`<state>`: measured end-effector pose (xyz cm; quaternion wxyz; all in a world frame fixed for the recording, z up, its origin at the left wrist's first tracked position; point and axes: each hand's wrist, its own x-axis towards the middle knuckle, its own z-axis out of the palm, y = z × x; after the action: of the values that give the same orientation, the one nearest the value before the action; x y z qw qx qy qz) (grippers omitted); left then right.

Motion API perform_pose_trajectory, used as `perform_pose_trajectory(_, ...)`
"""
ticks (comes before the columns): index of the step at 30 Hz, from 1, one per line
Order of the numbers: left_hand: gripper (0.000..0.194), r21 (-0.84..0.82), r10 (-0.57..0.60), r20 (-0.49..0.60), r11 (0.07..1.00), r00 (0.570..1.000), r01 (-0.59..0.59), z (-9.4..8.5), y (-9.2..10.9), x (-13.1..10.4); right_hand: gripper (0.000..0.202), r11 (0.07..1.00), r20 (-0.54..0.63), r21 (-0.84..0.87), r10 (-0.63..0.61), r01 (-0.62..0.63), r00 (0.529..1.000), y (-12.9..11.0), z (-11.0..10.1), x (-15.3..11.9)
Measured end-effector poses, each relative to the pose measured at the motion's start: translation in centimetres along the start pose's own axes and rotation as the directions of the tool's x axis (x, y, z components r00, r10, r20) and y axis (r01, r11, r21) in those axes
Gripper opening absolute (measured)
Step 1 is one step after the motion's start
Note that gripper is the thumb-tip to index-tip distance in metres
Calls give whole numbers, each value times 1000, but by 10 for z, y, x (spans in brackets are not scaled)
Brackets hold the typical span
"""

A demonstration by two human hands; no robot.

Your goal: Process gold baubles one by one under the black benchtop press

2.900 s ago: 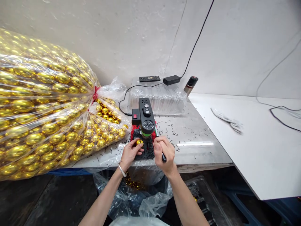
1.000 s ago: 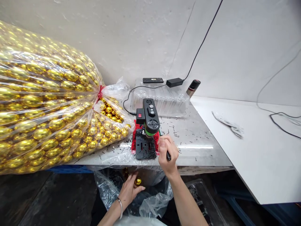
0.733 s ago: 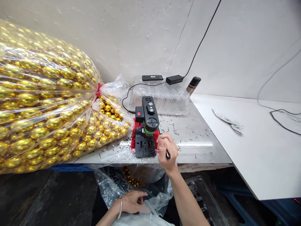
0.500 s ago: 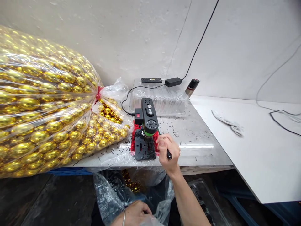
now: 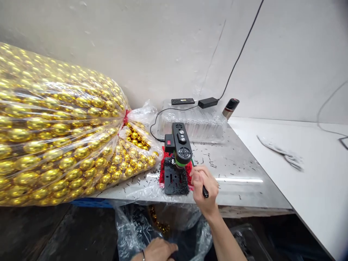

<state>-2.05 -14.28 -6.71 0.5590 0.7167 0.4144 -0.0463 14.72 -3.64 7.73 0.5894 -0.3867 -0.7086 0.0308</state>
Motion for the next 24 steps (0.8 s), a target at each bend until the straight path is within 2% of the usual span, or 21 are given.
perform_pose_trajectory(2,31,286,48,-79,958,996,-23,-36,19,-7,23,1000,4,2,-10,10,1000,0,0,0)
perform_pose_trajectory(3,31,332,137,-101,938,985,-96,-58,30,-12,23,1000,5,4,-16,16,1000,1,0,0)
perform_pose_trajectory(5,31,256,337,-209,925,918,-281,-110,50,-23,23,1000,-2,9,-29,29,1000,2,0,0)
perform_pose_trajectory(6,29,250,364,-368,925,856,-285,-138,58,-26,24,999,-6,13,-33,33,999,2,1,0)
perform_pose_trajectory(7,30,297,364,-523,925,771,-236,-166,64,-27,24,999,-11,17,-37,37,999,3,1,0)
perform_pose_trajectory(8,32,369,343,-654,923,674,-111,-194,68,-25,24,999,-17,20,-41,41,999,3,2,0)
perform_pose_trajectory(9,32,413,298,-761,907,577,76,-219,70,-21,24,999,-21,22,-45,45,999,3,2,-1)
perform_pose_trajectory(10,31,423,228,-818,860,528,284,-242,69,-14,23,999,-23,20,-48,48,999,4,2,-1)
perform_pose_trajectory(11,28,421,130,-834,779,537,465,-261,66,-7,23,998,-21,15,-52,53,998,4,2,0)
perform_pose_trajectory(13,21,395,35,-842,718,538,573,-287,58,10,23,998,-12,-2,-62,62,998,4,1,0)
perform_pose_trajectory(14,19,391,-6,-832,703,554,594,-294,53,18,23,998,-7,-10,-65,65,998,4,1,0)
perform_pose_trajectory(19,26,439,-81,-744,690,663,576,-306,32,40,24,997,-2,5,-76,76,997,5,2,-3)
perform_pose_trajectory(24,24,546,-21,-610,713,792,440,-315,25,51,26,999,-31,9,-48,48,998,8,5,-9)
